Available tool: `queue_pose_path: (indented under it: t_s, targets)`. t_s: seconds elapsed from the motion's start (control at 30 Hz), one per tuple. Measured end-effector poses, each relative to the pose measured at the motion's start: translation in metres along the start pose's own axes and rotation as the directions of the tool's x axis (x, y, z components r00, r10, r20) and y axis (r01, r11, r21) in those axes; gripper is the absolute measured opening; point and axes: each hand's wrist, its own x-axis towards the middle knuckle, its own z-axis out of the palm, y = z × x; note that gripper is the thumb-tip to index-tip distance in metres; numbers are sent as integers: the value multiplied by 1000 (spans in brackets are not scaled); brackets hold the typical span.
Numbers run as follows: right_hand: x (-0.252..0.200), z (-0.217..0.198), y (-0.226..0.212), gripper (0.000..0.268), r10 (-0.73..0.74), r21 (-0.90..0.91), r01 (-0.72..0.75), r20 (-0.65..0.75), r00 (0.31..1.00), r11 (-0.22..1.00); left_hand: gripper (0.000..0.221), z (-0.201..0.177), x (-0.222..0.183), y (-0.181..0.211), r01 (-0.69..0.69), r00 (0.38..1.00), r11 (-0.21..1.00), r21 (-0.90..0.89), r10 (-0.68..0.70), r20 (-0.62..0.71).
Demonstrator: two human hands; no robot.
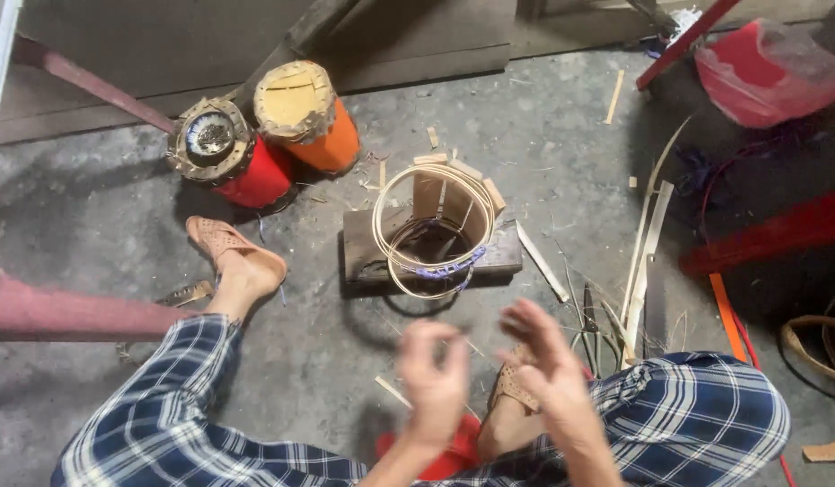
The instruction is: Sanding wooden slats and assembling them into a circular frame for a percussion instrument.
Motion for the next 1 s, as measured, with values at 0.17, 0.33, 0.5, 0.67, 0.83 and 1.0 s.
queue_pose_path:
  t_s: [0.17,0.33,0.5,0.67,0.83,1.0]
  targets:
    - [5,21,-6,59,119,322,-14,-308,944,946,20,50,14,37,-275,935,960,-51,279,220]
    - [8,8,-1,47,218,617,89,-405,888,782,24,64,20,38,-377,792,926,2,322,519]
    - [13,-10,8,46,110,463,119,-439,892,878,42,61,44,42,-26,543,992,-121,116,832]
    - [22,-30,40,44,159,472,133,-527,835,872,29,70,96,17,-115,949,993,-28,119,293]
    - [32,-28,43,52,235,428,37,-562,793,903,62,77,145,-34,652,728,621,-435,-672,134]
    - [31,-18,35,43,313,538,-12,-473,823,843,101,90,165,-44,762,601,438,-477,-752,271]
